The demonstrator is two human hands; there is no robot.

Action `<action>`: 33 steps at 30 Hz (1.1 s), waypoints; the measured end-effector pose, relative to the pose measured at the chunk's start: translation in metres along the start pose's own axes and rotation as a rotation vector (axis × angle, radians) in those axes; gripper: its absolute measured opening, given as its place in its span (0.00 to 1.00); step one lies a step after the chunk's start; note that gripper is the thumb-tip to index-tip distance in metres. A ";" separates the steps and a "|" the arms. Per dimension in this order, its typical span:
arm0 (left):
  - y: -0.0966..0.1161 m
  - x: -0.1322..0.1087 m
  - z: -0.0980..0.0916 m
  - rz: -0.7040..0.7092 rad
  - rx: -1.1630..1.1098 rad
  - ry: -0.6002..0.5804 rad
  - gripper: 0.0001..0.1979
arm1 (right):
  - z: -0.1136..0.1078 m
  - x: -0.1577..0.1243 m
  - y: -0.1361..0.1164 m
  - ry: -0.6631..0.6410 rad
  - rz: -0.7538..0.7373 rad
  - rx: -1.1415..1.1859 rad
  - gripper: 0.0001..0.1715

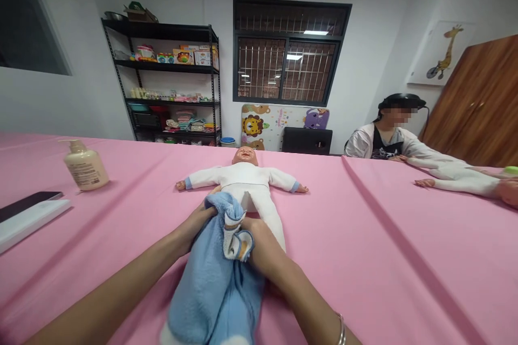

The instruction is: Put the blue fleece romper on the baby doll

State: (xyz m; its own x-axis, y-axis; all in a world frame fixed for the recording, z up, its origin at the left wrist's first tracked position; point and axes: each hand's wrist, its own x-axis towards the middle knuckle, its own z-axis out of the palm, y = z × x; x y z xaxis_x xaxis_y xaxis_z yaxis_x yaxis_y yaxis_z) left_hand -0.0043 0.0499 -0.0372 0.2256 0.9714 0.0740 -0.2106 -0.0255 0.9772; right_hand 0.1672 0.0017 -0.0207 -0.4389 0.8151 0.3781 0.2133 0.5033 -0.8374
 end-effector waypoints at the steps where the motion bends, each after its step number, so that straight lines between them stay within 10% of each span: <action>1: 0.001 -0.001 0.000 -0.032 -0.010 -0.032 0.19 | -0.003 0.003 0.004 0.065 -0.024 -0.083 0.14; 6: 0.005 0.001 0.000 -0.052 0.119 -0.069 0.19 | -0.009 0.018 0.024 0.324 0.009 -0.250 0.12; 15: -0.013 0.016 -0.017 0.353 0.593 0.087 0.14 | 0.012 0.016 0.019 0.058 0.018 -0.149 0.21; 33: -0.008 0.026 -0.032 0.249 1.102 0.312 0.07 | 0.012 0.009 0.010 -0.088 0.007 -0.013 0.03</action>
State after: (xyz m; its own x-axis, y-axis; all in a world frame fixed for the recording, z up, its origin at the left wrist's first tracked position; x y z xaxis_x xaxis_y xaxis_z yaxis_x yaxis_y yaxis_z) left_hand -0.0273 0.0828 -0.0495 0.0190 0.9228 0.3849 0.7566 -0.2649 0.5978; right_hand 0.1546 0.0110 -0.0307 -0.5121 0.7907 0.3355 0.2278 0.5016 -0.8346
